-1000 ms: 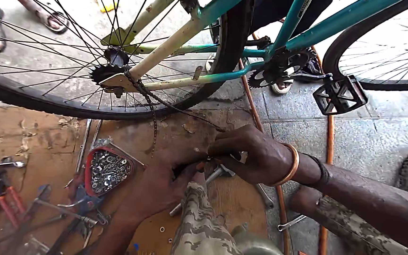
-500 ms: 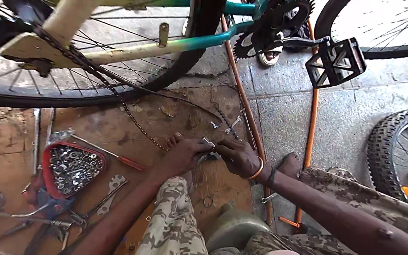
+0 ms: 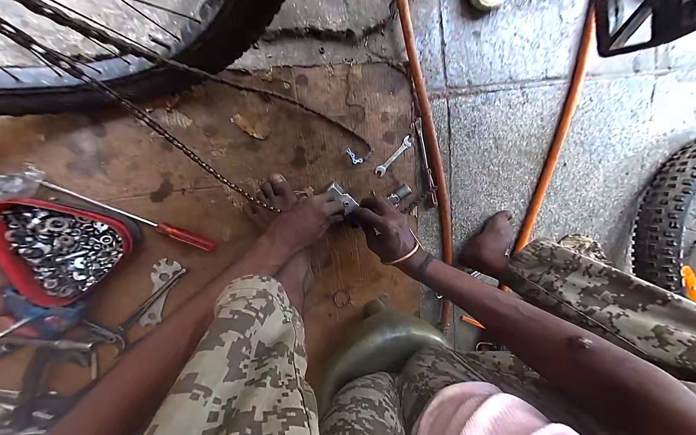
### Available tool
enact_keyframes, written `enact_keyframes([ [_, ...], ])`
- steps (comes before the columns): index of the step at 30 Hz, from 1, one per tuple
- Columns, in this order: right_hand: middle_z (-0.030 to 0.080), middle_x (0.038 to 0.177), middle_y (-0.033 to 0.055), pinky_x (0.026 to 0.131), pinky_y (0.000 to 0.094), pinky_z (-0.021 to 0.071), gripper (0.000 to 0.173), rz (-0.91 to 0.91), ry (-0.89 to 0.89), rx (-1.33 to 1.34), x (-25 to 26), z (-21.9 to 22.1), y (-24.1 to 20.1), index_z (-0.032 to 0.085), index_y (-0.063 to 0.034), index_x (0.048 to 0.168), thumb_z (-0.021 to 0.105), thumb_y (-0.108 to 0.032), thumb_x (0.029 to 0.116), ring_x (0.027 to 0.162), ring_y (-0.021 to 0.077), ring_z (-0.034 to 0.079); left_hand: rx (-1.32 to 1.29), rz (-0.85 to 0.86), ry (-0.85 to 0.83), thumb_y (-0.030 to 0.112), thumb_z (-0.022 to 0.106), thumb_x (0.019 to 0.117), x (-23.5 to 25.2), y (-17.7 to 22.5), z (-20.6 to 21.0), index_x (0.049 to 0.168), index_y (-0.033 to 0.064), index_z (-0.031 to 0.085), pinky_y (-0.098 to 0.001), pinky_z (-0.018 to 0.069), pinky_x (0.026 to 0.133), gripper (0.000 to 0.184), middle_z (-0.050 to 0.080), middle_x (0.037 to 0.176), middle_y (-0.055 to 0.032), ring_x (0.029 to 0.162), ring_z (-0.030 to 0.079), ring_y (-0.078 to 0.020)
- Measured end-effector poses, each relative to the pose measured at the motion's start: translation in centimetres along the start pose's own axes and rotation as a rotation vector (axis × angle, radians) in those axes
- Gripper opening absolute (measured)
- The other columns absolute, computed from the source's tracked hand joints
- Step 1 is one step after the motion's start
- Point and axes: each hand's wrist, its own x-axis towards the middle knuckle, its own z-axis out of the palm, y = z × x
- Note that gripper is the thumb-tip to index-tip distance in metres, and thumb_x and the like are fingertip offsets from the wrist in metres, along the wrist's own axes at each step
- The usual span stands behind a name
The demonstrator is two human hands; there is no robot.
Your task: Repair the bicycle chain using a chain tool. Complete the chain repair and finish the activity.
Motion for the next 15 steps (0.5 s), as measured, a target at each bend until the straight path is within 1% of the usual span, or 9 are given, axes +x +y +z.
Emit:
enact_keyframes([
  [2,0.069,0.103,0.0169,0.078,0.0450,0.0589,0.018,-0.016,0.002,-0.031,0.2,0.0,0.1,0.076,-0.0058,0.104,0.060,-0.006,0.0952,0.096,0.0314,0.069,0.073,-0.021,0.062,0.020,0.063,0.1018,-0.4,0.0,0.4,0.110,0.0086,0.076,-0.0434,0.0600,0.080,0.019,0.072,0.101,-0.0126,0.087,0.073,-0.0278],
  [4,0.070,0.100,0.0159,0.077,0.0444,0.0588,0.017,-0.036,0.010,-0.044,0.3,0.1,0.2,0.076,-0.0059,0.103,0.061,-0.006,0.0946,0.094,0.0308,0.070,0.100,-0.064,0.108,0.024,0.062,0.1023,-0.7,-0.1,0.6,0.110,0.0117,0.077,-0.0433,0.0602,0.081,0.021,0.074,0.097,-0.0101,0.086,0.074,-0.0262],
  [5,0.071,0.098,0.0153,0.077,0.0442,0.0587,0.016,-0.043,0.017,-0.043,0.4,0.1,0.3,0.076,-0.0058,0.101,0.061,-0.006,0.0936,0.093,0.0306,0.070,0.089,-0.105,0.112,0.026,0.061,0.1022,-0.8,-0.1,0.5,0.110,0.0135,0.077,-0.0442,0.0601,0.083,0.021,0.076,0.096,-0.0089,0.087,0.075,-0.0254],
  [6,0.071,0.097,0.0146,0.077,0.0439,0.0587,0.016,-0.048,0.023,-0.040,0.4,0.2,0.3,0.076,-0.0057,0.099,0.062,-0.006,0.0928,0.092,0.0301,0.070,0.056,-0.147,0.109,0.029,0.063,0.1016,-0.9,-0.1,0.4,0.108,0.0152,0.077,-0.0445,0.0597,0.082,0.021,0.076,0.092,-0.0073,0.086,0.075,-0.0237],
  [8,0.071,0.097,0.0136,0.080,0.0433,0.0584,0.016,-0.040,0.001,-0.027,0.5,0.2,0.4,0.076,-0.0061,0.099,0.062,-0.007,0.0931,0.093,0.0291,0.070,-0.050,-0.238,0.060,0.034,0.066,0.0999,-0.7,-0.3,0.1,0.105,0.0204,0.076,-0.0419,0.0584,0.082,0.018,0.074,0.088,-0.0013,0.085,0.072,-0.0161],
  [9,0.071,0.098,0.0135,0.081,0.0434,0.0581,0.015,-0.030,-0.017,-0.017,0.5,0.2,0.4,0.076,-0.0063,0.100,0.062,-0.008,0.0937,0.093,0.0288,0.069,-0.133,-0.263,0.024,0.033,0.068,0.0990,-0.5,-0.5,-0.1,0.104,0.0199,0.076,-0.0396,0.0584,0.083,0.016,0.074,0.089,0.0008,0.084,0.071,-0.0127],
  [11,0.071,0.098,0.0130,0.081,0.0431,0.0581,0.014,-0.006,-0.031,0.001,0.6,0.2,0.5,0.076,-0.0066,0.099,0.063,-0.008,0.0942,0.092,0.0280,0.069,-0.272,-0.306,-0.039,0.030,0.071,0.0976,0.0,-0.9,-0.6,0.101,0.0177,0.075,-0.0342,0.0584,0.081,0.013,0.074,0.086,0.0039,0.080,0.070,-0.0076],
  [13,0.071,0.099,0.0131,0.079,0.0432,0.0579,0.014,0.024,-0.049,0.012,0.8,0.2,0.4,0.076,-0.0062,0.099,0.063,-0.009,0.0935,0.090,0.0275,0.069,-0.383,-0.337,-0.093,0.026,0.072,0.0973,0.5,-1.1,-1.0,0.099,0.0160,0.074,-0.0291,0.0593,0.076,0.010,0.074,0.083,0.0049,0.074,0.070,-0.0053],
  [15,0.070,0.098,0.0122,0.075,0.0420,0.0581,0.012,0.032,-0.044,0.012,0.8,0.2,0.2,0.075,-0.0059,0.098,0.067,-0.012,0.0918,0.088,0.0264,0.069,-0.476,-0.360,-0.127,0.022,0.072,0.0974,0.8,-1.1,-1.3,0.099,0.0135,0.074,-0.0259,0.0588,0.067,0.009,0.074,0.080,0.0029,0.067,0.068,-0.0057],
])
